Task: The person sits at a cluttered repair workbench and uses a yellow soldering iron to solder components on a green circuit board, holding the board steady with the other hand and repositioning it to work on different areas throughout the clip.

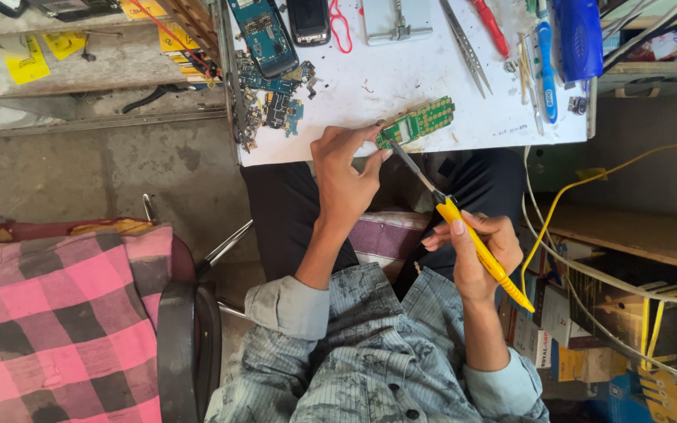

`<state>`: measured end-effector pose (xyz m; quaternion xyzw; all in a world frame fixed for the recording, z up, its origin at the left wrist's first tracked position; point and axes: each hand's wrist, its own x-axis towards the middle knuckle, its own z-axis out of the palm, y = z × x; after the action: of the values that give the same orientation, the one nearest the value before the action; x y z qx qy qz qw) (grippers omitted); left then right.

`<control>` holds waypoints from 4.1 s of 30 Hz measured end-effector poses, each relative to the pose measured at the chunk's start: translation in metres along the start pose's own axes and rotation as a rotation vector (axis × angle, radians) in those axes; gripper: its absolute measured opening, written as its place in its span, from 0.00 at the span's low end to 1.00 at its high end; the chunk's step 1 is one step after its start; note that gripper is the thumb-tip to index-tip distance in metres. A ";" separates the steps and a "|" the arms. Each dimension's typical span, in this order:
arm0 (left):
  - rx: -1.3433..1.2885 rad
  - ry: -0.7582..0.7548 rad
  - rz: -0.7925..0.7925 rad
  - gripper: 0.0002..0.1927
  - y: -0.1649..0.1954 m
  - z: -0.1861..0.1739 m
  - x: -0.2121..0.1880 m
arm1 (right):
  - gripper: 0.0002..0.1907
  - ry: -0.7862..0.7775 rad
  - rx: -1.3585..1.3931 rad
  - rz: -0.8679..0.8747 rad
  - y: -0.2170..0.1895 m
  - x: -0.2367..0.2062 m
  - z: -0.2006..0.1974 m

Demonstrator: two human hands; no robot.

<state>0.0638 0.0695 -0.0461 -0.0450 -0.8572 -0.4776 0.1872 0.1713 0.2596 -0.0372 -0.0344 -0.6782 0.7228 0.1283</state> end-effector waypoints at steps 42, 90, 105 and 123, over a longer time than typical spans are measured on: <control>-0.082 0.002 -0.017 0.30 -0.003 -0.001 -0.001 | 0.08 0.039 0.046 0.000 0.006 0.002 -0.005; -0.061 -0.019 -0.055 0.29 -0.004 -0.002 -0.004 | 0.08 -0.003 0.039 0.009 0.003 0.002 0.001; -0.038 -0.022 -0.045 0.30 -0.003 0.000 -0.003 | 0.08 0.034 0.031 0.011 0.006 0.003 -0.004; -0.039 -0.013 -0.029 0.31 -0.002 0.001 -0.002 | 0.09 0.090 0.094 0.030 0.009 0.004 -0.014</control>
<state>0.0654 0.0696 -0.0489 -0.0395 -0.8494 -0.4967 0.1737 0.1694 0.2739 -0.0472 -0.0709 -0.6364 0.7535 0.1492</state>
